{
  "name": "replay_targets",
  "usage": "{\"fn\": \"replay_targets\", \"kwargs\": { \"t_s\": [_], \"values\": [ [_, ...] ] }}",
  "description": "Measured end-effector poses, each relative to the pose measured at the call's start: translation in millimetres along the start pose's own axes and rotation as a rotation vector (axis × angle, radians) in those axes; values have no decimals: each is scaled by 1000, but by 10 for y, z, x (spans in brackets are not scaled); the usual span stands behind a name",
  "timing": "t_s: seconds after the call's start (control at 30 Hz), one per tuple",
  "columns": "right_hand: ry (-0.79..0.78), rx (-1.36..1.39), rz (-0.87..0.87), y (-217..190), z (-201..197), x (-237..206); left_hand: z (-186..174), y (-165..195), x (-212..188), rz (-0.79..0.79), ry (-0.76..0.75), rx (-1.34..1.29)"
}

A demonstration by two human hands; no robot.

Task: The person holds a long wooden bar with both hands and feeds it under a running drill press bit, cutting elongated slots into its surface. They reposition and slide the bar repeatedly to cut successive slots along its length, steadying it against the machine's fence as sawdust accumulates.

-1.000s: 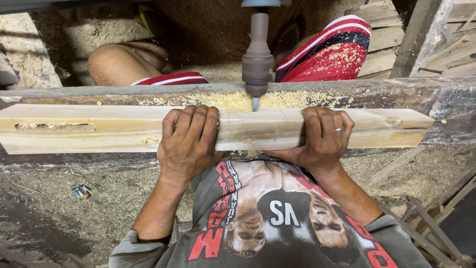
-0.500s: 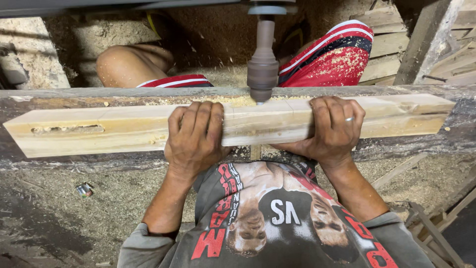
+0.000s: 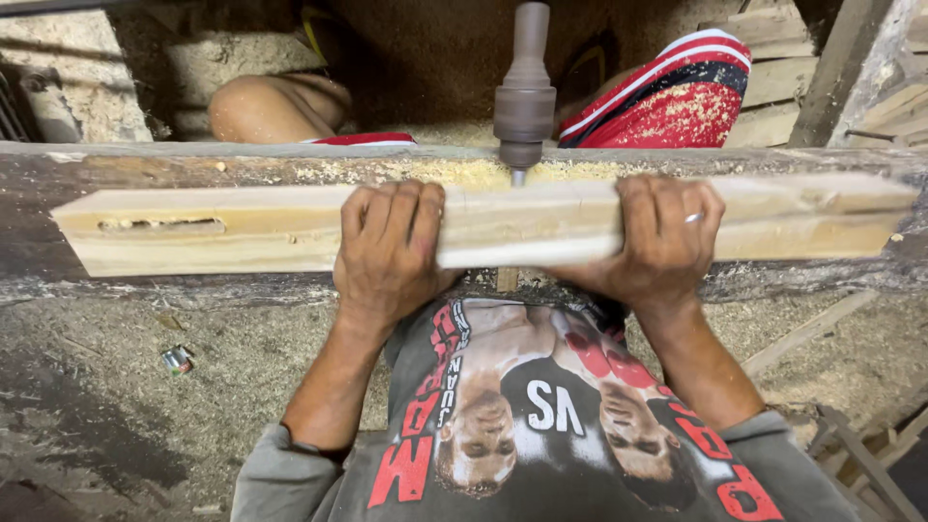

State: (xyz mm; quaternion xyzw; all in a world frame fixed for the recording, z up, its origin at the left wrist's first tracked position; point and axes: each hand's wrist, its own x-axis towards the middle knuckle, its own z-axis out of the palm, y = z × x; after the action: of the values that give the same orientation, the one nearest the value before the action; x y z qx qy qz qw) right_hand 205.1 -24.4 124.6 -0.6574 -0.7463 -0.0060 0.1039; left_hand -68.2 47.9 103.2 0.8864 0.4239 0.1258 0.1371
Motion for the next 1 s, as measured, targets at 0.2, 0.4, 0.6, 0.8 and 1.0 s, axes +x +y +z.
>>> {"fn": "replay_targets", "kwargs": {
  "t_s": [0.2,0.4,0.6,0.8,1.0],
  "values": [
    [-13,74,47,-217,-25,-289,-34,65,-248,11,8,-64],
    [-99,117,38,-77,-121,-298,-10,42,-280,3,8,-61],
    [-76,29,33,50,-146,-290,-8,-4,-263,-2,-17,-55],
    [-64,16,46,55,-65,-305,-22,-42,-233,25,-21,-32],
    [-69,4,59,81,-34,-299,-38,-42,-180,8,-7,-28]
  ]
}}
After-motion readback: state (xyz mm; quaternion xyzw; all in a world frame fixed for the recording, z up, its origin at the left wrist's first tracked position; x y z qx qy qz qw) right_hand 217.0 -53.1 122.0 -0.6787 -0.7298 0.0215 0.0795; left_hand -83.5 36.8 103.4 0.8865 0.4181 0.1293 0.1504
